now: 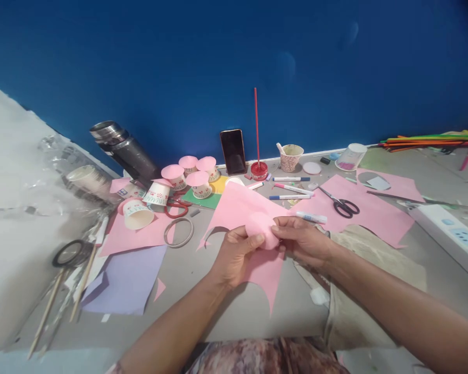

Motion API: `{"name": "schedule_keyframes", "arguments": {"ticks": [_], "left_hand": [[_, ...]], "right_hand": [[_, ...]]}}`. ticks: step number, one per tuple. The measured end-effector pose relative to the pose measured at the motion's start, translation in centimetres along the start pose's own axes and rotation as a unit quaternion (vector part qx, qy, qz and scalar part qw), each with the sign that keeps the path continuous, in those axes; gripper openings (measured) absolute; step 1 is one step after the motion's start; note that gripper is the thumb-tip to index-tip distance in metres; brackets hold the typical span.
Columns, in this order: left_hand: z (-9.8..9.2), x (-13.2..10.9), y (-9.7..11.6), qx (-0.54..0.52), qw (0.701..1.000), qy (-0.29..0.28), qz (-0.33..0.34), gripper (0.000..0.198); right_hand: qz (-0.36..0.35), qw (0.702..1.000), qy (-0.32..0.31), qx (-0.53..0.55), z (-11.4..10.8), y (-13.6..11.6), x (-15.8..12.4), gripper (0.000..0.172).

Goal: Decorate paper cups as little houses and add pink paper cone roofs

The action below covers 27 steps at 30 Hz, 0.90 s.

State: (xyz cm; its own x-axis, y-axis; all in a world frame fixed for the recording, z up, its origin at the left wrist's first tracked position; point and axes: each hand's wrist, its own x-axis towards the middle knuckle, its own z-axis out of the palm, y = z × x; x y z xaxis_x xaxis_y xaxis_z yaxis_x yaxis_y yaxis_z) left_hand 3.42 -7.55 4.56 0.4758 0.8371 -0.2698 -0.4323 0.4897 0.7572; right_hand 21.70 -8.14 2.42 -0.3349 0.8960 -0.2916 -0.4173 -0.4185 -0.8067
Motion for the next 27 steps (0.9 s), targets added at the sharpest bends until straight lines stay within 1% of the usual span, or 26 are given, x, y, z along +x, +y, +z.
{"name": "schedule_keyframes", "arguments": {"ticks": [3,9,12,15,17,19,23,25,27], "left_hand": [[0.02,-0.04,0.26,-0.008,1.000,-0.002,-0.001,0.042],[-0.22,0.17,-0.04,-0.004,1.000,0.003,-0.011,0.042],[-0.32,0.39,-0.24,-0.013,1.000,0.006,-0.004,0.043],[-0.34,0.63,-0.21,-0.052,0.998,0.037,0.013,0.041],[-0.38,0.71,-0.13,-0.064,0.997,0.048,0.014,0.040],[-0.48,0.71,-0.07,-0.053,0.997,0.048,0.017,0.037],[-0.77,0.65,-0.06,-0.022,0.997,0.064,0.024,0.038],[-0.83,0.70,0.00,-0.016,0.997,0.067,0.034,0.039],[-0.81,0.80,0.10,-0.021,0.997,0.064,0.030,0.041]], "right_hand": [[0.003,1.000,-0.005,0.011,-0.11,-0.02,0.01,0.040],[0.010,1.000,-0.023,0.018,-0.29,0.30,0.07,0.036],[0.013,0.999,-0.011,0.049,-0.46,0.36,0.25,0.036],[0.008,0.997,0.006,0.082,-0.63,0.27,0.49,0.036],[0.003,0.996,0.011,0.085,-0.66,0.20,0.60,0.037],[0.002,0.996,0.014,0.085,-0.62,0.17,0.63,0.036],[0.005,0.996,0.018,0.084,-0.53,0.14,0.57,0.035],[0.005,0.996,0.022,0.087,-0.64,0.10,0.61,0.035],[0.004,0.995,0.029,0.092,-0.83,0.03,0.68,0.035]]}}
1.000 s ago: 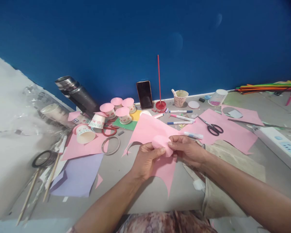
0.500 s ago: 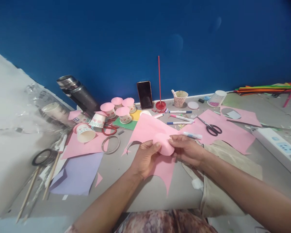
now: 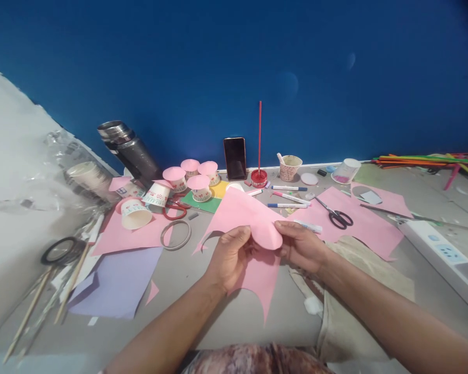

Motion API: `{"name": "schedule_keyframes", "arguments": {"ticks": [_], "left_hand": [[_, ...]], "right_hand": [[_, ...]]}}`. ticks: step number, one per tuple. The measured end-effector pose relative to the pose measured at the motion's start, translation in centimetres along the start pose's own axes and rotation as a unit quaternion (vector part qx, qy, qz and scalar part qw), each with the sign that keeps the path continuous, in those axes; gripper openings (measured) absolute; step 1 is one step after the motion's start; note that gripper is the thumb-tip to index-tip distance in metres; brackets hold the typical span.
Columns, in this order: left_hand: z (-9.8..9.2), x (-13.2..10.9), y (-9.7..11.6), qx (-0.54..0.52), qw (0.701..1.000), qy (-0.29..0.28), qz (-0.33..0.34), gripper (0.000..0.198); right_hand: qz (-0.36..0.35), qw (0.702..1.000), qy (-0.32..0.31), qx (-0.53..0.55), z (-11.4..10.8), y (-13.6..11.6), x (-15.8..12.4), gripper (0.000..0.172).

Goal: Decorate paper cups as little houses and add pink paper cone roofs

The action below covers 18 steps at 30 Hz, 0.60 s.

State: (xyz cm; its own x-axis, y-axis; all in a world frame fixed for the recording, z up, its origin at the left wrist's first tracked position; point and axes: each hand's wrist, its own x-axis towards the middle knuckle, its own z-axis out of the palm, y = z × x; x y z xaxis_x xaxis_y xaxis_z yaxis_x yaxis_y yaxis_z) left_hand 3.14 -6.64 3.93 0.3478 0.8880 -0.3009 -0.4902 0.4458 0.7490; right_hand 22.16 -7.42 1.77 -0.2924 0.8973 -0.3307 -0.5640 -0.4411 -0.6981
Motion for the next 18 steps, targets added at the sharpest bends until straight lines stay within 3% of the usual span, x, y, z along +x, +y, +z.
{"name": "schedule_keyframes", "arguments": {"ticks": [4,9,13,18], "left_hand": [[0.2,-0.1,0.0,-0.006,0.999,-0.015,-0.035,0.052],[0.2,-0.7,-0.5,0.018,0.998,-0.064,-0.008,0.036],[0.1,-1.0,-0.4,0.034,0.998,-0.057,0.018,0.025],[0.2,-1.3,0.1,0.110,0.992,-0.053,0.013,0.023]], "right_hand": [[0.000,1.000,0.004,0.004,-0.2,-0.2,0.0,0.037],[0.003,1.000,-0.010,-0.010,0.1,0.0,-0.2,0.040],[0.011,0.999,-0.016,-0.035,0.0,0.3,-0.4,0.035],[-0.015,0.998,-0.045,-0.039,-0.1,0.2,-0.7,0.040]]}}
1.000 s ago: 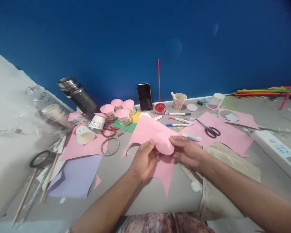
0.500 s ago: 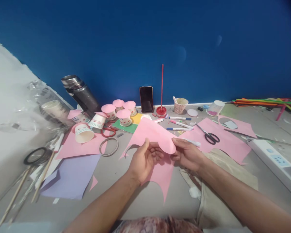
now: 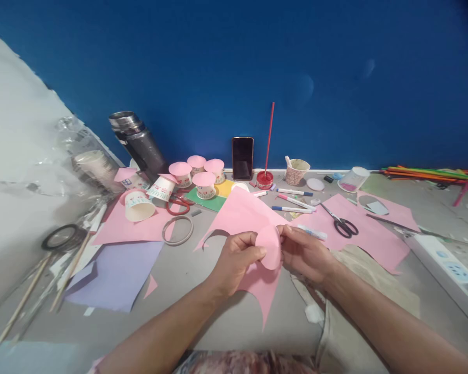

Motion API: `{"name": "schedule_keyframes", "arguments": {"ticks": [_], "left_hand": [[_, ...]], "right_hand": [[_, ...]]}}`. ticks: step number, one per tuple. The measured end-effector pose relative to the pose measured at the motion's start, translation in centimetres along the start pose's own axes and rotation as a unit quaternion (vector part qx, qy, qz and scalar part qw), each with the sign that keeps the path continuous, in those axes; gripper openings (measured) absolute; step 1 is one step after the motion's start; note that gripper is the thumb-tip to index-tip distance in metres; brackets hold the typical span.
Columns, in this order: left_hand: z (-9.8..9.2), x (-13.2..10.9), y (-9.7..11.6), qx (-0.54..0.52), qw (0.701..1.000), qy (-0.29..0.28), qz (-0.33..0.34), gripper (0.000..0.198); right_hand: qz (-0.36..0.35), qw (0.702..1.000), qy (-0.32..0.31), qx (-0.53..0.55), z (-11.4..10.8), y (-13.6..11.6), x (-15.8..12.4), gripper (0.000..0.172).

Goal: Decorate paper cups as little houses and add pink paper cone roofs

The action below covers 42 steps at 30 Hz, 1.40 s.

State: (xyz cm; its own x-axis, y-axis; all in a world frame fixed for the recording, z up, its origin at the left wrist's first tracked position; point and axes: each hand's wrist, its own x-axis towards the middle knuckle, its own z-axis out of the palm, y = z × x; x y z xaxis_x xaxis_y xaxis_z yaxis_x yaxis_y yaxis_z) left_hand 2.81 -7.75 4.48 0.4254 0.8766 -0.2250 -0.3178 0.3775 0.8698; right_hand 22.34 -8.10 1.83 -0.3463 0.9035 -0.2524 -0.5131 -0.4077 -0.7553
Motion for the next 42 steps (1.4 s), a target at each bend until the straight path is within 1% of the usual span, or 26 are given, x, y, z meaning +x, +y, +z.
{"name": "schedule_keyframes", "arguments": {"ticks": [3,7,11,14,17,22,25,28,31,34,38,42], "left_hand": [[0.2,-0.2,0.1,0.052,0.998,-0.001,0.026,0.025],[0.5,-0.2,0.1,0.028,0.999,-0.014,0.032,0.027],[0.5,0.1,0.0,0.014,0.998,-0.015,0.054,0.026],[0.5,0.1,0.1,0.001,0.998,-0.013,0.068,0.025],[0.3,0.1,0.2,0.005,0.998,-0.004,0.060,0.025],[-0.2,0.3,0.2,0.024,0.998,0.028,0.045,0.033],[-0.4,0.4,0.2,0.039,0.997,0.042,0.053,0.036],[-0.4,0.4,0.5,0.081,0.995,0.019,0.060,0.039],[-0.3,0.4,0.8,0.119,0.991,-0.012,0.059,0.039],[-0.2,0.4,0.9,0.140,0.988,-0.013,0.061,0.037],[-0.1,0.6,0.7,0.114,0.993,0.002,0.029,0.036],[-0.2,0.8,0.5,0.057,0.998,0.006,0.001,0.036]], "right_hand": [[-0.012,1.000,0.005,0.012,0.0,-0.2,-0.1,0.039],[-0.025,0.999,0.021,0.022,0.0,-0.3,0.0,0.040],[-0.027,0.999,0.033,0.005,-0.1,-0.4,0.2,0.042],[-0.028,0.999,0.031,-0.009,-0.1,-0.6,0.2,0.041],[-0.032,0.999,0.028,-0.029,-0.1,-0.8,0.0,0.038],[-0.036,0.997,0.026,-0.063,-0.4,-1.0,-0.1,0.038],[-0.025,0.997,0.023,-0.074,-0.5,-1.0,-0.1,0.040],[-0.024,0.993,0.009,-0.113,-0.6,-1.0,-0.2,0.043],[-0.046,0.984,-0.022,-0.173,-0.7,-1.2,-0.4,0.044],[-0.072,0.971,-0.046,-0.223,-0.7,-1.3,-0.6,0.039],[-0.080,0.968,-0.035,-0.235,-0.7,-1.3,-0.6,0.033],[-0.077,0.962,-0.015,-0.260,-0.4,-1.7,-0.7,0.035]]}}
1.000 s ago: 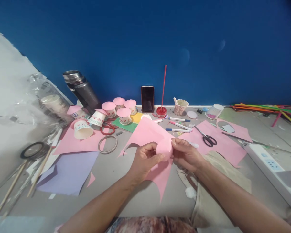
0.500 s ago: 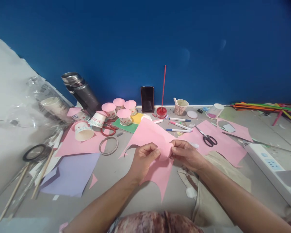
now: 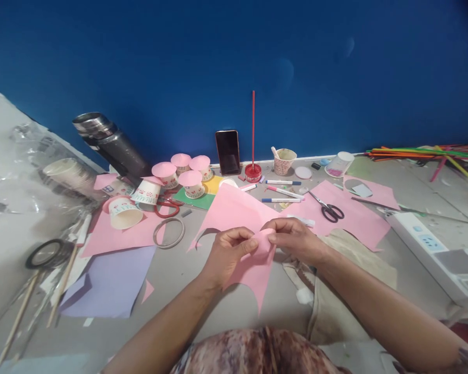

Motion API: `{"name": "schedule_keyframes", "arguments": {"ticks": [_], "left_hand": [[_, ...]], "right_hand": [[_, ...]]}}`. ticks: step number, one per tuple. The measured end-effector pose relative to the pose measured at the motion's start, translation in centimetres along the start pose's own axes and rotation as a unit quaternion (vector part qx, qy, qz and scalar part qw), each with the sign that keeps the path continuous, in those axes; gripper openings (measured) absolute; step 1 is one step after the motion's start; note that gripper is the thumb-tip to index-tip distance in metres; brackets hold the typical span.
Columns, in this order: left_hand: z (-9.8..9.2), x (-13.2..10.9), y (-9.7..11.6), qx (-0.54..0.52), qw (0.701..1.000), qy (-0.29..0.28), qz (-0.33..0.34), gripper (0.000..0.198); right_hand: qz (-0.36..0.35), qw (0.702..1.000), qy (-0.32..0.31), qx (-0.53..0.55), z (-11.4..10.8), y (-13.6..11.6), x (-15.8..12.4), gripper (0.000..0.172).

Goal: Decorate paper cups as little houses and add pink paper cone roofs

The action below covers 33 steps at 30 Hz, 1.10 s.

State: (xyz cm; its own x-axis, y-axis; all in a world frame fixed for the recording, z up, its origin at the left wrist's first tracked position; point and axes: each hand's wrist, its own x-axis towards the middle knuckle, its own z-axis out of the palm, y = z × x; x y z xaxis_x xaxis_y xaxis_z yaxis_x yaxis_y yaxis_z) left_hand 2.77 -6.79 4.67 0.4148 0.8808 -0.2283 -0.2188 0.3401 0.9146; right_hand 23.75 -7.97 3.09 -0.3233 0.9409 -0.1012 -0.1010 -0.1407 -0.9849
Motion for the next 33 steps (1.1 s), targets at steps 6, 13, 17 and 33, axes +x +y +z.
{"name": "schedule_keyframes", "arguments": {"ticks": [6,13,17,33], "left_hand": [[-0.3,0.4,-0.2,-0.090,0.995,0.019,-0.033,0.039],[-0.8,0.9,0.0,-0.103,0.994,0.026,-0.036,0.040],[-1.0,1.0,0.2,-0.122,0.991,0.035,-0.034,0.038],[-0.5,0.6,0.3,-0.007,0.997,0.072,0.009,0.034]], "right_hand": [[-0.013,0.935,0.124,-0.331,-1.8,-2.9,-0.5,0.022],[0.156,0.743,0.163,-0.630,-5.6,-4.0,-0.7,0.022],[0.191,0.735,0.139,-0.636,-6.2,-3.4,-0.2,0.008],[-0.135,0.906,0.057,-0.396,-0.9,-3.8,-1.7,0.014]]}}
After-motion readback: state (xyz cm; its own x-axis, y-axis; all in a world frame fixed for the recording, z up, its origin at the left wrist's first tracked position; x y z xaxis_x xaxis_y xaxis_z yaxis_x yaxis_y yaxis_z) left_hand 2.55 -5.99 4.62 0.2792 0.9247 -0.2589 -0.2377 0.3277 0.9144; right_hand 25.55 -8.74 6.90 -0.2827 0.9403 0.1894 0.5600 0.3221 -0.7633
